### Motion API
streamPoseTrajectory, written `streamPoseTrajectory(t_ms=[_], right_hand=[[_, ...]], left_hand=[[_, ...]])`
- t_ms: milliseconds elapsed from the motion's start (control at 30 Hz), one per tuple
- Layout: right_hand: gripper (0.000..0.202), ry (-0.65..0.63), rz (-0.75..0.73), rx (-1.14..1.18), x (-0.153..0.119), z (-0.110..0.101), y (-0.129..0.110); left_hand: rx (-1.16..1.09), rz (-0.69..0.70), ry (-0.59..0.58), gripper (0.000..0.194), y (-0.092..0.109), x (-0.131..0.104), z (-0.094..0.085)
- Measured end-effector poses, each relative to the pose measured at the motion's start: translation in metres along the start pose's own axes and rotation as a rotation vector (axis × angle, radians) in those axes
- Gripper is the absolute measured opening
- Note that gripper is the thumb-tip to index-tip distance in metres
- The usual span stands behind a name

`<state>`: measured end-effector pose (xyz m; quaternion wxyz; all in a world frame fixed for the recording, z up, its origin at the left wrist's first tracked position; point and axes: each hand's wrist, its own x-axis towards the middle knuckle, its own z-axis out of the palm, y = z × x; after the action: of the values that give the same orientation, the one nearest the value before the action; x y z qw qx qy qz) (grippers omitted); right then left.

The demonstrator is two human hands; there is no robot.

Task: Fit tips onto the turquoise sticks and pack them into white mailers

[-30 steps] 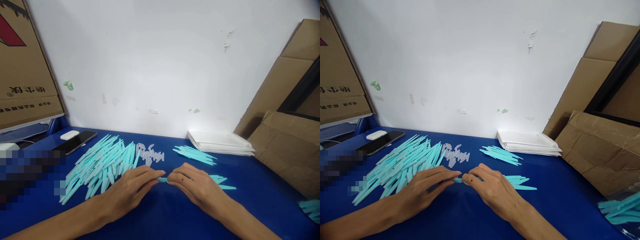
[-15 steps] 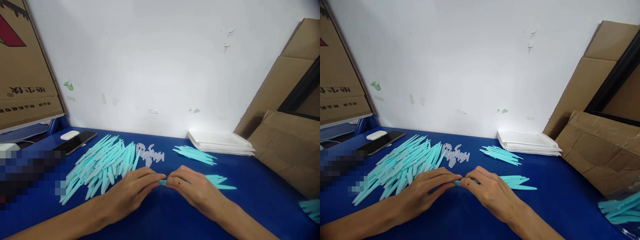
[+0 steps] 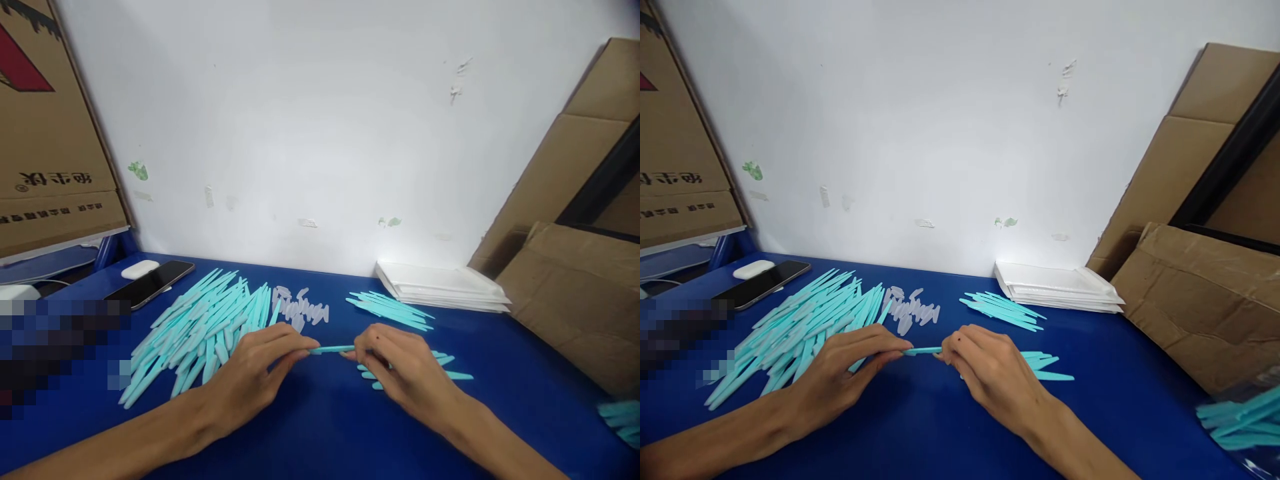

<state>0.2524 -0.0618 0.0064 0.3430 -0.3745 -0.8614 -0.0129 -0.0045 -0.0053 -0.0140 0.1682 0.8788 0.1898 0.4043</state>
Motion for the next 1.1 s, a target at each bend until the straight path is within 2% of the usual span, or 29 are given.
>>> streamPoseTrajectory(t_ms=[167,267,400,467,500,567,667,767,900,1100], right_hand=[[0.022,0.050,-0.012,0.100,-0.001,0.006,-0.007],[0.019,-0.004,-0.040,0.022,0.000,0.007,-0.009],[0.012,-0.083,-0.067,-0.118,0.002,0.005,-0.010],[0.007,-0.075,-0.038,-0.206,0.004,0.002,-0.007],[0.013,-0.054,-0.010,-0.257,0.005,0.001,-0.005],[0.024,0.006,0.051,-0.354,0.005,-0.002,0.000],[0.026,0.057,0.096,-0.418,0.004,-0.006,0.008],[0.025,0.044,0.100,-0.406,0.003,-0.006,0.010],[0.023,-0.011,0.099,-0.358,0.001,-0.003,0.008],[0.022,-0.064,0.114,-0.332,0.000,-0.002,0.010]], left_hand=[[-0.009,0.042,0.004,0.029,0.003,0.000,0.000],[0.126,0.059,-0.061,0.030,0.007,-0.002,0.002],[0.363,0.195,-0.201,0.036,0.011,-0.004,0.002],[0.443,0.217,-0.247,0.042,0.011,-0.003,-0.001],[0.482,0.204,-0.247,0.044,0.009,-0.002,-0.003],[0.569,0.139,-0.226,0.044,0.005,0.001,-0.009],[0.722,-0.033,-0.232,0.034,-0.003,0.007,-0.018],[0.831,-0.198,-0.277,0.032,-0.006,0.011,-0.025],[0.874,-0.380,-0.346,0.034,0.000,0.014,-0.030],[0.825,-0.479,-0.412,0.031,0.006,0.017,-0.030]])
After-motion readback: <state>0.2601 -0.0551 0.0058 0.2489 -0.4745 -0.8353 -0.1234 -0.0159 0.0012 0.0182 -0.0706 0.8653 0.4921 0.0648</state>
